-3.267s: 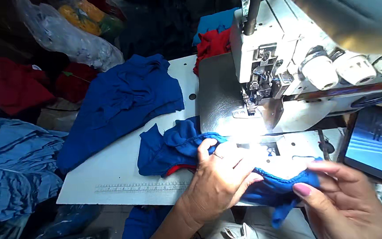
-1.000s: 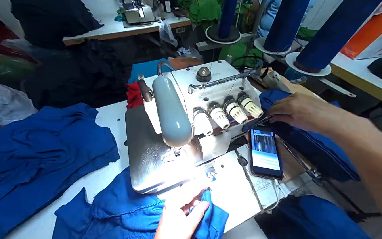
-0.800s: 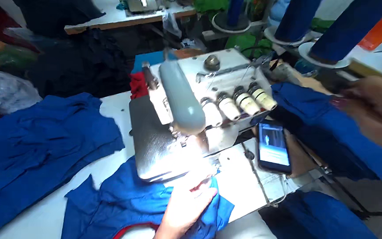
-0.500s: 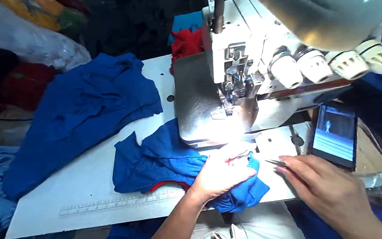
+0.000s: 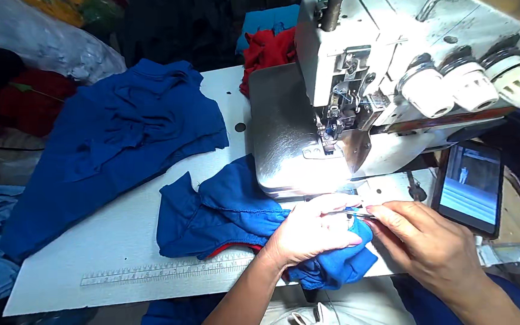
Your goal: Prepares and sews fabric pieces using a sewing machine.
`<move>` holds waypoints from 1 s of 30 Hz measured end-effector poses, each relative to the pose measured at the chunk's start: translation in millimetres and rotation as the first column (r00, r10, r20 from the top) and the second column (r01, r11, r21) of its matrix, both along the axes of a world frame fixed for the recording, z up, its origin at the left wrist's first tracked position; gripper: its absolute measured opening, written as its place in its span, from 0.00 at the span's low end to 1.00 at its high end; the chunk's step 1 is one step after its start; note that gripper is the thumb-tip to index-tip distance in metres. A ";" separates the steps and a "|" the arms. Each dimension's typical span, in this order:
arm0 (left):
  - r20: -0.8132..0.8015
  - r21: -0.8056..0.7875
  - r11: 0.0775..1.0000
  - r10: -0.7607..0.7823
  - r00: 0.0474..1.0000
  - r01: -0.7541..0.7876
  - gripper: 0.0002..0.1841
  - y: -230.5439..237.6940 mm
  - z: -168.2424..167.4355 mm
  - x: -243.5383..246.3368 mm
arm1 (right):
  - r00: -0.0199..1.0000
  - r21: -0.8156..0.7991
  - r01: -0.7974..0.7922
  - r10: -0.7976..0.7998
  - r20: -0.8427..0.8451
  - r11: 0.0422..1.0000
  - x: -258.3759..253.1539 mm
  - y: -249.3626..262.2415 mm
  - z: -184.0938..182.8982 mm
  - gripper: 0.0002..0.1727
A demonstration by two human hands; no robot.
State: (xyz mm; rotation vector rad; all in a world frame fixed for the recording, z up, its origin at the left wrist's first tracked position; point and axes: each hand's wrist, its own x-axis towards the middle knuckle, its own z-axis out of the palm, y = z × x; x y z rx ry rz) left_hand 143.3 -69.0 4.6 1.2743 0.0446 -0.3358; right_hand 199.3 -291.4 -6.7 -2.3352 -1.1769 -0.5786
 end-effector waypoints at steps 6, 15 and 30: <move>-0.026 -0.023 1.000 -0.020 0.999 0.019 0.31 1.0 0.8 2.6 | 0.997 -0.006 -0.080 0.080 -0.008 0.997 6.4 4.0 1.5 0.17; 0.317 0.302 0.925 0.132 0.939 -0.232 0.27 -10.0 -23.8 -0.8 | 0.908 0.033 0.340 -0.318 -0.273 0.940 31.2 -57.7 34.5 0.27; 0.381 0.216 0.968 0.034 0.924 -0.125 0.18 -6.1 -25.9 -1.2 | 0.993 -0.451 0.084 -0.115 -0.041 0.888 141.4 -72.0 126.6 0.10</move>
